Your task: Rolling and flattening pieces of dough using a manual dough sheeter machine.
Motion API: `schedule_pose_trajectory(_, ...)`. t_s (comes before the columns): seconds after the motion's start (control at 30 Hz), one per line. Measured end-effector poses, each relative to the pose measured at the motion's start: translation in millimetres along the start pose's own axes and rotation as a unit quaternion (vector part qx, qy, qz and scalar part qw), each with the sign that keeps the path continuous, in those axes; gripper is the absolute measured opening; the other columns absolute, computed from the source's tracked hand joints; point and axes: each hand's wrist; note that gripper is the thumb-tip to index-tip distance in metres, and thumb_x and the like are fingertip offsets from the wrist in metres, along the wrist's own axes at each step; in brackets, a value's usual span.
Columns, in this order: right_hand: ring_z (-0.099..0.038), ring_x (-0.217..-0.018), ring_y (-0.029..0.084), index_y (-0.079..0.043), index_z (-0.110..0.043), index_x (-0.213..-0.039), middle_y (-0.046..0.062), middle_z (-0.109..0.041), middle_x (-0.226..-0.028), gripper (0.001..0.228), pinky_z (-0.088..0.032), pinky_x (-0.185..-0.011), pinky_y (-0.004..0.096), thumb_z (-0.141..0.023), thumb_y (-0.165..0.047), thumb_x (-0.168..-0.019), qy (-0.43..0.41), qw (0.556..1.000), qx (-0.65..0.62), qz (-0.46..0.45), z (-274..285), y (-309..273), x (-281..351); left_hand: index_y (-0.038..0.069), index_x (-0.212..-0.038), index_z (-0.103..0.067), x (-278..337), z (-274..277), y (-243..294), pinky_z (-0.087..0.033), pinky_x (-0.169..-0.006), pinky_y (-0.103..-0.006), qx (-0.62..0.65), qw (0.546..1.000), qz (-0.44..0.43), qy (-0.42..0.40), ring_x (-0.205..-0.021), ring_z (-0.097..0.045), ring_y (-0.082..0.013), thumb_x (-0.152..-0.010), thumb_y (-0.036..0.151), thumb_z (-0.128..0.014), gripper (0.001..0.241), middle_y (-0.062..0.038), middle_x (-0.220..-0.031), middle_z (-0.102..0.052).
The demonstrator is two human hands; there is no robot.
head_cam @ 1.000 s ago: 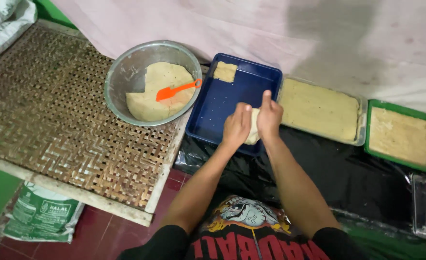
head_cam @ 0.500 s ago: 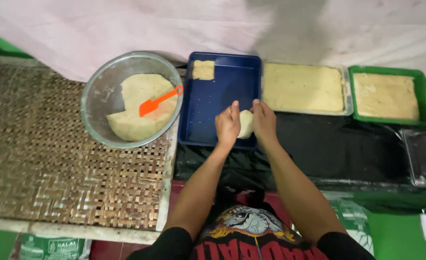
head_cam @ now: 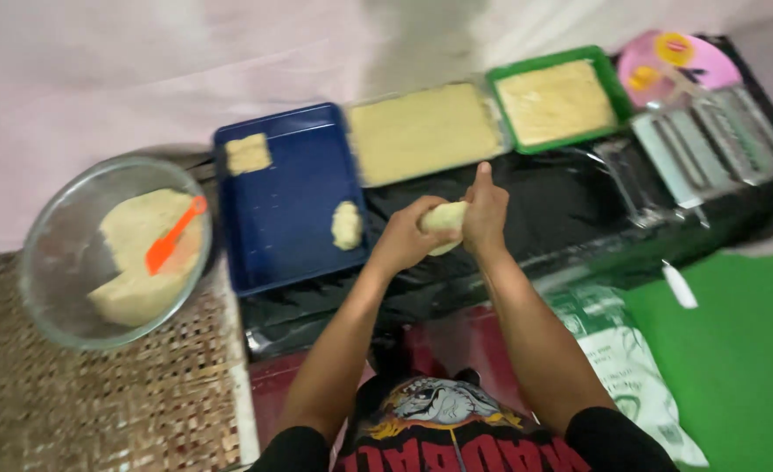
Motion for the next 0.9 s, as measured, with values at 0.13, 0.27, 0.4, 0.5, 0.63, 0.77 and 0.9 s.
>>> schedule_pose_trajectory(0.13, -0.055, -0.046, 0.015, -0.013, -0.046, -0.049, 0.004, -0.053, -0.048, 0.070, -0.039, -0.050, 0.023, -0.045, -0.057, -0.104, 0.040, 0.997, -0.060, -0.016, 67, 23, -18, 0.006, -0.139, -0.057, -18, -67, -43, -0.049, -0.105, -0.0469, 0.186, 0.981, -0.013, -0.053, -0.127, -0.058, -0.0335, -0.062, 0.013, -0.098, 0.087, -0.022, -0.131, -0.066)
schedule_pose_trajectory(0.27, -0.059, -0.050, 0.019, -0.013, -0.053, -0.055, 0.008, -0.057, -0.055, 0.067, -0.042, -0.049, 0.027, -0.043, -0.062, -0.100, 0.109, 0.984, -0.088, -0.111, 135, 60, -32, 0.005, -0.142, -0.049, -5, -141, -46, -0.064, -0.079, -0.0397, 0.344, 0.933, 0.077, -0.069, -0.107, -0.064, -0.0292, -0.060, 0.005, -0.100, 0.096, -0.017, -0.124, -0.064)
schedule_pose_trajectory(0.4, -0.068, -0.058, 0.021, -0.006, -0.070, -0.077, 0.010, -0.066, -0.068, 0.048, -0.054, -0.054, 0.032, -0.056, -0.046, -0.100, 0.099, 0.971, -0.141, -0.165, 190, 51, -23, 0.005, -0.136, -0.051, -4, -188, -36, -0.062, -0.073, -0.0365, 0.309, 0.946, 0.089, -0.049, -0.102, -0.063, -0.0288, -0.061, 0.004, -0.099, 0.089, -0.017, -0.118, -0.063)
schedule_pose_trajectory(0.5, -0.069, -0.086, 0.023, 0.003, -0.072, -0.105, 0.012, -0.065, -0.101, 0.035, -0.056, -0.066, 0.040, -0.076, -0.028, -0.090, 0.069, 0.957, -0.183, -0.215, 214, 1, 14, 0.005, -0.137, -0.050, -20, -205, -24, -0.060, -0.075, -0.0339, 0.288, 0.954, 0.064, -0.051, -0.101, -0.063, -0.0274, -0.065, 0.001, -0.095, 0.085, -0.013, -0.115, -0.062)
schedule_pose_trajectory(0.63, -0.074, -0.089, 0.020, -0.005, -0.053, -0.142, 0.008, -0.059, -0.119, 0.057, -0.067, -0.073, 0.030, -0.074, -0.003, -0.089, -0.085, 0.975, -0.134, -0.153, 264, 14, 27, 0.005, -0.133, -0.057, -44, -222, -12, -0.059, -0.078, -0.0416, 0.230, 0.969, 0.038, -0.081, -0.104, -0.065, -0.0308, -0.065, 0.001, -0.095, 0.078, -0.018, -0.117, -0.067)
schedule_pose_trajectory(0.77, -0.074, -0.086, 0.034, -0.003, -0.049, -0.140, 0.019, -0.068, -0.109, 0.074, -0.068, -0.066, 0.047, -0.079, 0.016, -0.075, -0.087, 0.981, -0.154, -0.083, 290, 16, 18, 0.015, -0.133, -0.061, -79, -247, -2, -0.056, -0.085, -0.0469, 0.124, 0.983, -0.020, -0.131, -0.109, -0.066, -0.0365, -0.061, 0.016, -0.098, 0.081, -0.022, -0.116, -0.066)
schedule_pose_trajectory(0.9, -0.073, -0.076, 0.033, 0.008, -0.056, -0.123, 0.025, -0.069, -0.095, 0.057, -0.068, -0.059, 0.047, -0.082, 0.015, -0.074, -0.017, 0.993, -0.115, -0.025, 312, 25, -1, 0.014, -0.137, -0.053, -111, -250, 23, -0.058, -0.081, -0.0424, 0.130, 0.953, -0.027, -0.272, -0.098, -0.069, -0.0299, -0.072, 0.025, -0.094, 0.077, -0.021, -0.106, -0.073)
Point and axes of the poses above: each hand's wrist, its own x-axis away from the middle knuckle, its own z-axis out of the back of the hand, y = z × x
